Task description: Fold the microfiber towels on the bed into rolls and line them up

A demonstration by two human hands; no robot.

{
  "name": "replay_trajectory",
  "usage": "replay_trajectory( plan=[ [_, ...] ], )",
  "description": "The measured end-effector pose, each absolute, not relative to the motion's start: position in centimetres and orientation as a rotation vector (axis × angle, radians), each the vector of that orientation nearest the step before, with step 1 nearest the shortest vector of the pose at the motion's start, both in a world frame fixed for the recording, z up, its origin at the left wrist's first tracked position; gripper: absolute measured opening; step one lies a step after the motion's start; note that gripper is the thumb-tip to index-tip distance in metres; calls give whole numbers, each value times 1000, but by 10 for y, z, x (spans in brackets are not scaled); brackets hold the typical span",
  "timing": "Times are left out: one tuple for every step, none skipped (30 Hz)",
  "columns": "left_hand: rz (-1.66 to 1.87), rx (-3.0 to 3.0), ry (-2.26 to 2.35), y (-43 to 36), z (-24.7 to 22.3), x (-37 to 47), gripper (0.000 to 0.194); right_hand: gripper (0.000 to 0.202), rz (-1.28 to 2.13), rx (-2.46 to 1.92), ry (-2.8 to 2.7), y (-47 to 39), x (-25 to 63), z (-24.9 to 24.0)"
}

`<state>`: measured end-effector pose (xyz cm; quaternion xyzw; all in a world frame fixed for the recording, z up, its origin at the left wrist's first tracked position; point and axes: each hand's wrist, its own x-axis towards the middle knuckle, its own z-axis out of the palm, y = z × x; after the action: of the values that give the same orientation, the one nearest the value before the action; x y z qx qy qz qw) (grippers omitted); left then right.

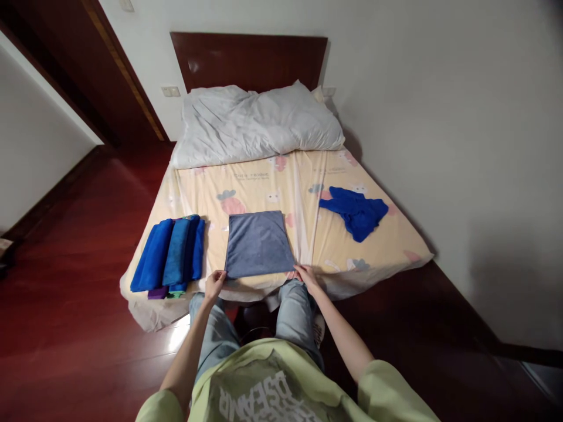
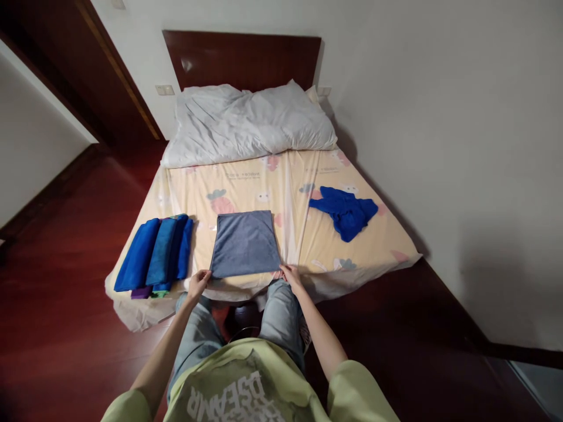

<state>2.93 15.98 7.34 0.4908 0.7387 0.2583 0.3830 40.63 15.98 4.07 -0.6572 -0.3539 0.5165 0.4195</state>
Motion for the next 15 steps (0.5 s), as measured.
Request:
replay_trajectory(
  plan=[
    [649,1270,1886,156,72,27,49,43,1329,-1657,-884,159,410,41],
    [638,1294,1883,153,70,24,48,41,1371,-1661,-879,158,414,41],
    [623,1325,1874,150,68,21,46,39,1419,-1657,-873,158,417,41],
    [599,1362,1859,150,66,18,43,39,1465,-1649,-868,159,420,42],
    [568,1396,1846,152,65,16,40,39,1504,-1642,-868,162,423,43],
    [535,1424,1835,156,65,15,39,39,1532,-1638,-879,166,425,44],
    [502,1444,1827,163,66,15,38,40,1551,-1639,-898,172,427,45],
    [474,1454,1825,172,67,15,38,41,1562,-1645,-925,180,428,46],
    [451,1453,1827,183,69,16,38,41,1566,-1659,-954,189,428,47],
    [440,1449,1829,196,70,17,38,41,1560,-1678,-983,199,428,48],
    [439,1444,1829,209,72,19,38,40,1548,-1694,-1014,210,428,48],
    [447,1437,1826,223,72,20,37,39,1526,-1708,-1044,222,428,48],
    [461,1426,1825,236,72,21,36,38,1490,-1716,-1074,235,427,47],
    [476,1409,1826,250,71,21,36,37,1443,-1717,-1105,248,427,46],
    [490,1385,1831,263,70,21,37,36,1390,-1713,-1138,261,426,44]
  ],
)
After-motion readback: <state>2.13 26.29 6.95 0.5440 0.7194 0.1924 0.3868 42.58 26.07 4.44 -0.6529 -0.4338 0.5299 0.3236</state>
